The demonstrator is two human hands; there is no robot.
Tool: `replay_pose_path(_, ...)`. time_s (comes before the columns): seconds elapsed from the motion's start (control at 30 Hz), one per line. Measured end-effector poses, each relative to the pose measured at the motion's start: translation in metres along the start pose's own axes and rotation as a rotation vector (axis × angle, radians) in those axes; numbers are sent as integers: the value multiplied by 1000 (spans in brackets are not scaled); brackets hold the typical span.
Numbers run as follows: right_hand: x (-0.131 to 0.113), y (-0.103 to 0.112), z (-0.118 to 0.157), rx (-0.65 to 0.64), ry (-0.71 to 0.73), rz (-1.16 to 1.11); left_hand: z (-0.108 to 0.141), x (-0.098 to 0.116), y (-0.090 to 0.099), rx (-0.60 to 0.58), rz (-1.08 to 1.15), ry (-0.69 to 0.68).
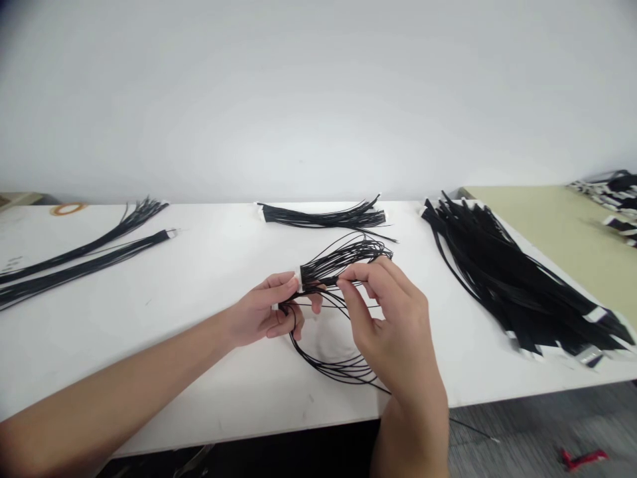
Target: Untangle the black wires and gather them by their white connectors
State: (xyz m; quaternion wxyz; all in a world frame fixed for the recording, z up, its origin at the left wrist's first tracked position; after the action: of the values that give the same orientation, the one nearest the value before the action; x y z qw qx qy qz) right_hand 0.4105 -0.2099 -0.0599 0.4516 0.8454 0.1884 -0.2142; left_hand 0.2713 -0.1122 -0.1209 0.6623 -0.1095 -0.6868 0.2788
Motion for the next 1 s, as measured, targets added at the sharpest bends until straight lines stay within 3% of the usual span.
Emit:
replay_pose_path(0.3, 5, -6, 3, -82, -20, -13, 1, 0, -3, -5, -44, 9)
replay_pose_path(1.0, -1, -11, 4, -67, 90, -64, 0, -2, 1, -17, -7, -6)
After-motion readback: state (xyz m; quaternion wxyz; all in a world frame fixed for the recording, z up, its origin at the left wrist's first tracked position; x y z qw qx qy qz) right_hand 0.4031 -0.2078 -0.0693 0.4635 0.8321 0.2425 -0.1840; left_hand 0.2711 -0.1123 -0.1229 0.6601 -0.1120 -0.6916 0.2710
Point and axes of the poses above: each hand's wrist, its own z-axis away from the middle knuckle, its own y-axis out of the back of the hand, x = y × z, the point moved 3 cm from there along -z, towards the middle knuckle, and after that the axes turned 7 degrees about -x, right-handed, at the moved point
